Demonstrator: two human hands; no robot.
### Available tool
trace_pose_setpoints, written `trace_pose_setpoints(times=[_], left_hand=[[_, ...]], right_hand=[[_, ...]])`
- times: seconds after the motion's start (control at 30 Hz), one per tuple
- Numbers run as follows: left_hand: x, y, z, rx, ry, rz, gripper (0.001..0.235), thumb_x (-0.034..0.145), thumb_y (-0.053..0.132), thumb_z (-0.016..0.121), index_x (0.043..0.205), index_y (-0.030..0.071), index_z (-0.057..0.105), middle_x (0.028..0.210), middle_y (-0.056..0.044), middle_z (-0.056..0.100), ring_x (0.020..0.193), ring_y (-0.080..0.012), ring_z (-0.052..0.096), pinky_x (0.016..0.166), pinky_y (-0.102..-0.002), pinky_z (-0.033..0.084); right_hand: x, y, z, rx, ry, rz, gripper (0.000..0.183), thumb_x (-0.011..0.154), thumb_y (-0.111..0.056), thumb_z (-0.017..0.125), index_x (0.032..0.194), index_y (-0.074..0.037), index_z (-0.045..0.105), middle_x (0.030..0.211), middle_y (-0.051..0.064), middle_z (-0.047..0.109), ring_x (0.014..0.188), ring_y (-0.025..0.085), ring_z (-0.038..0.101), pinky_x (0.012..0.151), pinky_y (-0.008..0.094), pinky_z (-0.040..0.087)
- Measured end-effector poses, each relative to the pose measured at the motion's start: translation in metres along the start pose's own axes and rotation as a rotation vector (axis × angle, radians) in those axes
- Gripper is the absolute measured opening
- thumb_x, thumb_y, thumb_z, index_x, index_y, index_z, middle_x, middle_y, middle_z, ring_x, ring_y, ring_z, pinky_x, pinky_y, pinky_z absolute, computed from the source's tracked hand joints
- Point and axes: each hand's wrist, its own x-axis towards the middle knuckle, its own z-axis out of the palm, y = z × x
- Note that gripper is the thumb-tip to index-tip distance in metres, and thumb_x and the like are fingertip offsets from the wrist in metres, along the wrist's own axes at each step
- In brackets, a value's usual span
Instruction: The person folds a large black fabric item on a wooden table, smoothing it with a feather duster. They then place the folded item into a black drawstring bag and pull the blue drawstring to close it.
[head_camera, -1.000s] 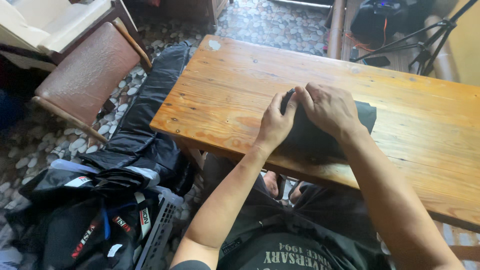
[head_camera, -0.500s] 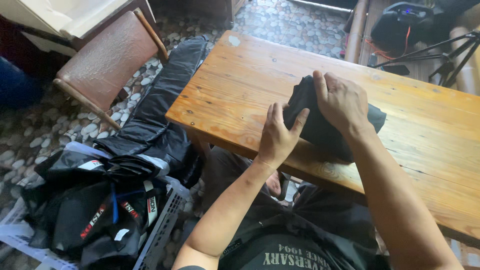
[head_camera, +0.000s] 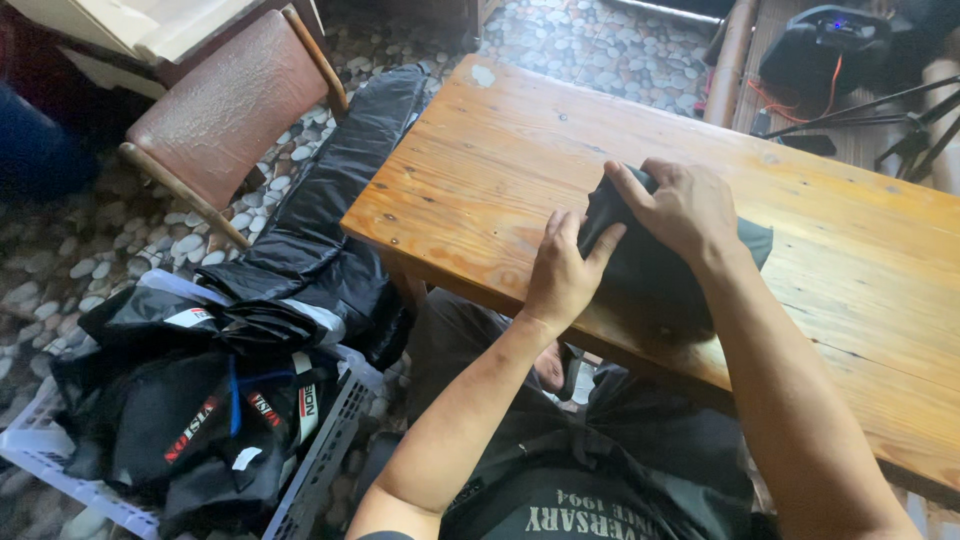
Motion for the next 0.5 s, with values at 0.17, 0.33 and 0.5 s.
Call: trace_pose_setpoints(times=[0.17,0.33,0.5], left_hand=[[0.009,-0.010,0.001,0.019,-0.035,0.022,0.054,0.093,0.061,0.062,0.098,0.007,0.054,0.090,-0.013,0.053,0.098,-0.0403,0.067,0.078,-0.046,0.057],[0.019,0.031,-0.019,0.124,-0.281,-0.136,0.080,0.100,0.061,0.041,0.155,0.005,0.026,0.141,-0.032,0.052,0.127,-0.0515,0.059,0.096,-0.063,0.054],[0.007,0.003,0.005,0.424,-0.128,0.246,0.093,0.096,0.071,0.038,0.155,-0.001,0.037,0.138,-0.029,0.052,0.131,-0.0461,0.056,0.101,-0.056,0.049]], right_hand=[[0.011,0.009,0.012,0.011,0.006,0.021,0.067,0.106,-0.072,0.046,0.100,-0.011,0.075,0.085,0.027,0.071,0.097,0.047,0.071,0.081,0.055,0.052],[0.022,0.016,0.015,0.001,-0.075,0.080,0.072,0.103,-0.079,0.043,0.097,-0.016,0.077,0.086,0.023,0.074,0.102,0.044,0.071,0.086,0.052,0.053],[0.027,0.020,0.020,0.000,-0.075,0.107,0.075,0.104,-0.078,0.041,0.095,-0.014,0.078,0.089,0.025,0.075,0.104,0.045,0.071,0.086,0.052,0.054]])
